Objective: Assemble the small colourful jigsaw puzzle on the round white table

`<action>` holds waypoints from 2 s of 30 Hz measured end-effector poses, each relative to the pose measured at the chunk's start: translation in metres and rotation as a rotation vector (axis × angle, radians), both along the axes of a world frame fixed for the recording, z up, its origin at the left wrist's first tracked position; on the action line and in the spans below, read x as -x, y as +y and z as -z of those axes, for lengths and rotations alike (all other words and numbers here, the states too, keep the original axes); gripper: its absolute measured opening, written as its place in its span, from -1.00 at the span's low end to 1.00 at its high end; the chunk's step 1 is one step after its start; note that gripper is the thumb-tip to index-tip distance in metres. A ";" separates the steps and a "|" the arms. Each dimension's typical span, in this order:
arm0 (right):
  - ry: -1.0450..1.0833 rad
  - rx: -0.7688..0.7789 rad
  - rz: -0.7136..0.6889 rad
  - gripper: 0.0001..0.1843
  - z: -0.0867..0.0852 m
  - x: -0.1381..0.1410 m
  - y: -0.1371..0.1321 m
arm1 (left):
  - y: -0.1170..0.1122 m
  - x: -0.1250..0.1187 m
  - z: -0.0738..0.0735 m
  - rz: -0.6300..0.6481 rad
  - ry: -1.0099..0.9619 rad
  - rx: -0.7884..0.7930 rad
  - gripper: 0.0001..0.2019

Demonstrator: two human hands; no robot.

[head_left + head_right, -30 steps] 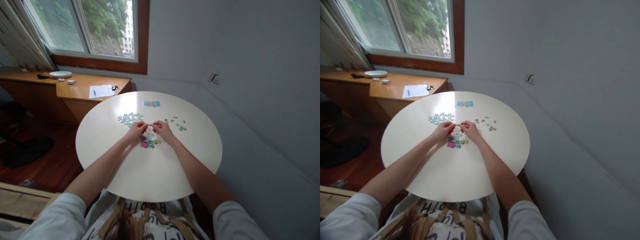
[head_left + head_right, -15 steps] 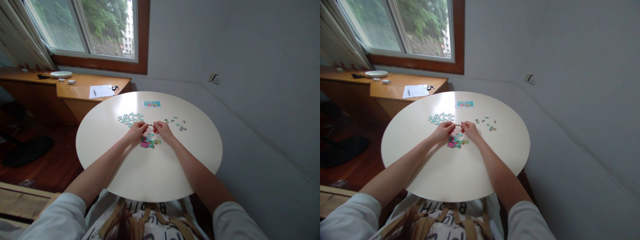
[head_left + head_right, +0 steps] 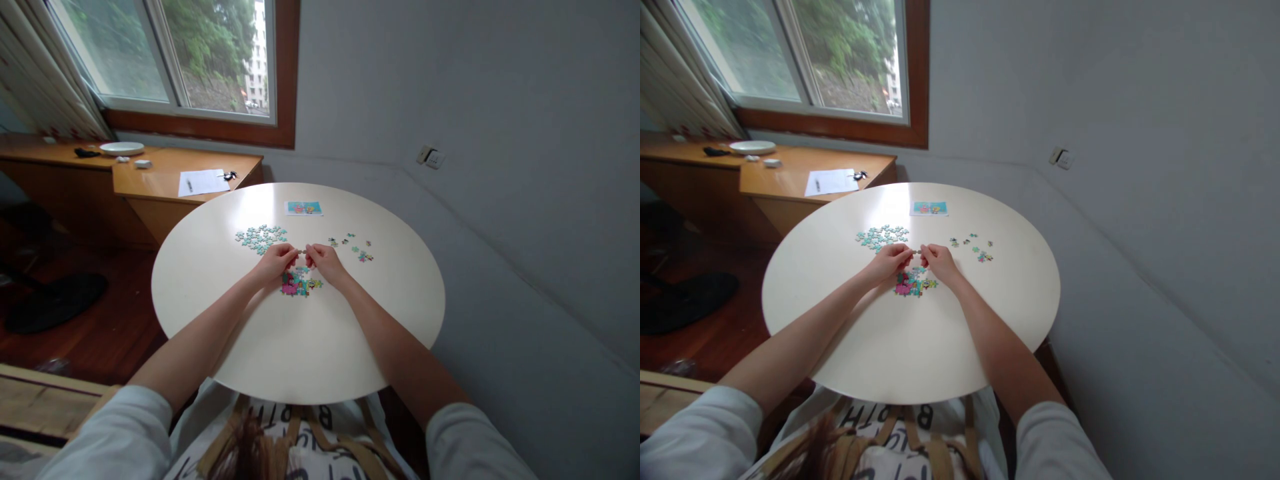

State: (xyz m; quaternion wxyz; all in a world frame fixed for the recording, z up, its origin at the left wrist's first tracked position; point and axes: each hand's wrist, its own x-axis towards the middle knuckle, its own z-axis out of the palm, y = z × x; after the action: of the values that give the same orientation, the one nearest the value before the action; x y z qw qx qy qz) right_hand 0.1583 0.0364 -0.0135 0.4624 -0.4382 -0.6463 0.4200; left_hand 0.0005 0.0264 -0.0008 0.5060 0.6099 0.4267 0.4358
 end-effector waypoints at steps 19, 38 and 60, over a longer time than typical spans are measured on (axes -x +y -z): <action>-0.034 -0.037 0.018 -0.51 -0.003 -0.001 -0.002 | -0.001 -0.001 -0.001 -0.013 -0.010 0.036 -0.67; -0.049 -0.056 0.008 -0.50 -0.003 -0.001 -0.003 | -0.001 -0.002 -0.001 -0.037 0.077 -0.036 -0.67; -0.049 -0.047 0.016 -0.53 -0.003 0.000 -0.003 | -0.001 -0.003 0.000 -0.056 0.102 -0.043 -0.70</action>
State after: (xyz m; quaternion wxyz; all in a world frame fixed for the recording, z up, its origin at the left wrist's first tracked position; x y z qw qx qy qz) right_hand 0.1587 0.0331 -0.0110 0.4601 -0.4425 -0.6636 0.3901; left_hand 0.0035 0.0253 -0.0008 0.4581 0.6298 0.4594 0.4272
